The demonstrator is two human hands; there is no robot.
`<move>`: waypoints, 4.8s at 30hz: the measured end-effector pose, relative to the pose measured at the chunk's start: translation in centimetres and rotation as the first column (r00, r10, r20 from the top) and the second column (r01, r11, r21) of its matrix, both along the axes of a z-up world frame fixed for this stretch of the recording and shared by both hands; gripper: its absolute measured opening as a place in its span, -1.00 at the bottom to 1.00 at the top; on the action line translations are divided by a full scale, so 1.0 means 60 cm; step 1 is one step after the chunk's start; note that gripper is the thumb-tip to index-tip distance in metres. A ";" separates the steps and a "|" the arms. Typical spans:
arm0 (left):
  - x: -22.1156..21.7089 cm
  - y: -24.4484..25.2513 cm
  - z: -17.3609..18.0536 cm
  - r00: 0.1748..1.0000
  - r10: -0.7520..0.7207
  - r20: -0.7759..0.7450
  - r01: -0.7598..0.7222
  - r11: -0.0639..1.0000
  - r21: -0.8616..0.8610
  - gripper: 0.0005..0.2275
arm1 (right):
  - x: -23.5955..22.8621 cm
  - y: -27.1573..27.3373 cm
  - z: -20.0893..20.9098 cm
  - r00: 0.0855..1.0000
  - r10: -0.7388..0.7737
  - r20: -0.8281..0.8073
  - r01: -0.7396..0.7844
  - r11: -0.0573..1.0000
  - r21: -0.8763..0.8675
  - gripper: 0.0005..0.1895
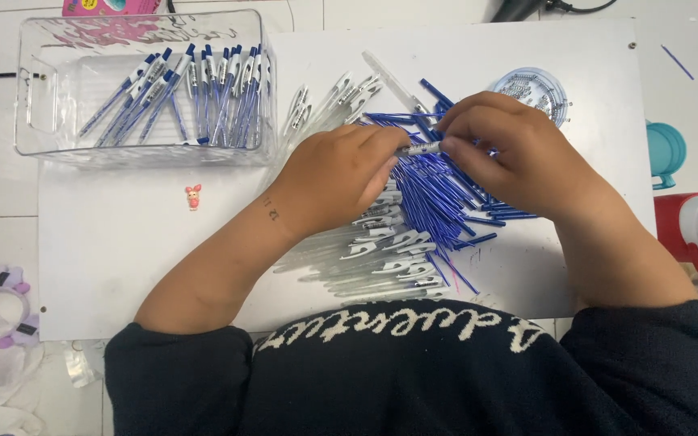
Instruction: Assembling ballpoint pens by inserting refills/caps into barrels and sorting them into a container.
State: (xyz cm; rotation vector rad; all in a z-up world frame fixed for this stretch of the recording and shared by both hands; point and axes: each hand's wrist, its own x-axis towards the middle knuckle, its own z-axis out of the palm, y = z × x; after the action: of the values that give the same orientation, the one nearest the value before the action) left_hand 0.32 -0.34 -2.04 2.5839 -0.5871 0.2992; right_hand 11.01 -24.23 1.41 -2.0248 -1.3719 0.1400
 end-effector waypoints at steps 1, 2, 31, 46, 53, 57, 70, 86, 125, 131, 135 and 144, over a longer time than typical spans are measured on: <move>0.000 0.000 -0.001 1.000 -0.001 0.000 0.001 1.000 0.001 -0.80 | 0.003 -0.001 -0.003 1.000 -0.001 0.000 0.001 1.000 0.001 -0.96; 0.000 0.000 -0.001 1.000 -0.001 -0.018 0.000 1.000 -0.018 -0.80 | 0.006 -0.003 -0.006 0.999 0.032 -0.004 -0.032 0.999 -0.002 -0.88; 0.013 0.034 0.021 0.954 0.114 -0.278 -0.133 0.990 -0.050 -0.69 | 0.018 0.006 0.017 0.966 -0.227 0.120 0.255 0.907 -0.335 -0.78; 0.029 0.041 -0.017 0.991 0.120 -0.056 -0.128 0.979 -0.161 -0.84 | 0.018 -0.042 -0.007 0.935 -0.353 -0.016 0.312 0.803 0.508 -0.88; 0.030 0.040 -0.017 0.992 0.082 -0.090 -0.099 0.976 -0.193 -0.83 | 0.022 -0.040 -0.014 0.929 -0.351 -0.116 0.354 0.755 0.551 -0.86; 0.030 0.038 -0.027 0.992 0.048 -0.116 -0.072 0.973 -0.220 -0.80 | 0.022 -0.034 -0.014 0.932 -0.351 -0.086 0.348 0.807 0.477 -0.87; 0.039 0.026 -0.026 0.996 -0.011 -0.092 -0.011 0.972 -0.235 -0.76 | 0.049 0.007 0.048 0.963 -0.269 0.035 0.269 0.963 0.016 -0.72; 0.046 0.032 -0.095 0.975 0.097 0.198 -0.089 0.995 -0.048 -0.78 | 0.071 0.021 -0.085 0.950 -0.263 0.171 0.313 0.778 -0.545 -0.78; 0.032 0.001 -0.028 0.967 0.038 0.251 -0.026 0.998 -0.050 -0.80 | 0.016 0.007 -0.078 0.977 -0.186 0.101 0.145 0.935 0.324 -0.88; 0.032 -0.001 -0.034 0.976 0.019 0.218 -0.004 0.998 -0.067 -0.78 | 0.008 0.007 -0.111 0.967 -0.231 -0.112 0.254 0.922 0.294 -0.76; 0.026 0.008 -0.017 0.985 0.028 0.171 -0.004 0.990 -0.143 -0.78 | 0.018 0.010 -0.092 0.964 -0.265 -0.008 0.253 0.910 0.328 -0.70; 0.027 0.004 0.065 0.967 -0.013 0.255 0.055 0.986 -0.157 -0.79 | 0.038 0.011 -0.033 0.962 -0.107 0.249 0.052 0.974 0.219 -0.62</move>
State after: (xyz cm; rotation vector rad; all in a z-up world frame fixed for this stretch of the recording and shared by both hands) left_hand 1.92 -0.09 1.83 2.3915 -0.6662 0.6462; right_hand 13.28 -23.58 -0.57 -1.9648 -1.3932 -0.3061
